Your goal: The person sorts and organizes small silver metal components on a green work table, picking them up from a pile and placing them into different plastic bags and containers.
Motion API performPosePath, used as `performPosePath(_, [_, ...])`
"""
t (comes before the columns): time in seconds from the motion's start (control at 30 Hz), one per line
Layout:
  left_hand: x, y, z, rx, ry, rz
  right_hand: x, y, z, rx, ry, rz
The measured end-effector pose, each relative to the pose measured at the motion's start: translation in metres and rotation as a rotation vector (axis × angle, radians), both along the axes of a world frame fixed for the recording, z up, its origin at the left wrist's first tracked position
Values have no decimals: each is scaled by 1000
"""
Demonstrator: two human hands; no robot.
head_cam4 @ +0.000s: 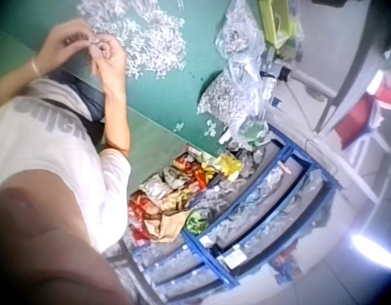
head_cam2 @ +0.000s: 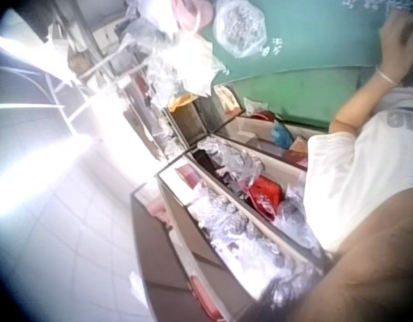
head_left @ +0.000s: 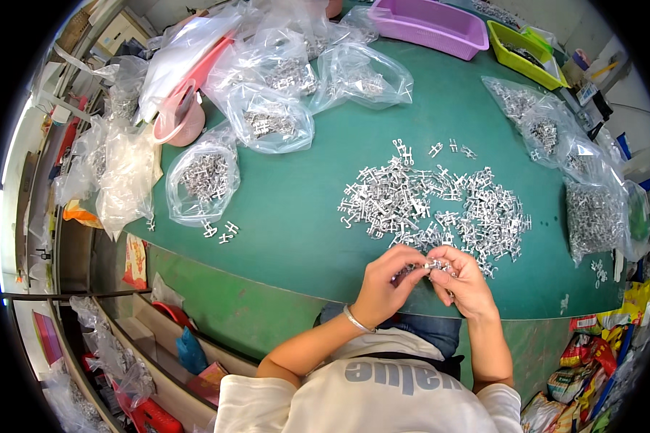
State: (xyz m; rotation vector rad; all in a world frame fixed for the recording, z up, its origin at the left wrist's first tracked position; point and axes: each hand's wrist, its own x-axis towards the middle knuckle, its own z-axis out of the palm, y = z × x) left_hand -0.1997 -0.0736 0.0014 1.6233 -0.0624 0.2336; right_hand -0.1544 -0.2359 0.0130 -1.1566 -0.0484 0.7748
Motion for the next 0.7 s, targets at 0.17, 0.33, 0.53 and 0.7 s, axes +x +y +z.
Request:
performPosePath(0.17, [-5, -4, 8, 137, -88, 71, -8, 7, 8, -5, -113, -133])
performPosePath(0.33, [2, 4, 2, -105, 89, 10, -12, 2, 3, 22, -108, -128])
performPosePath(0.53, [5, 7, 1, -597, 420, -53, -7, -2, 6, 259, 252, -184])
performPosePath(0.7, [4, 15, -4, -506, 415, 43, 6, -3, 7, 33, 41, -186])
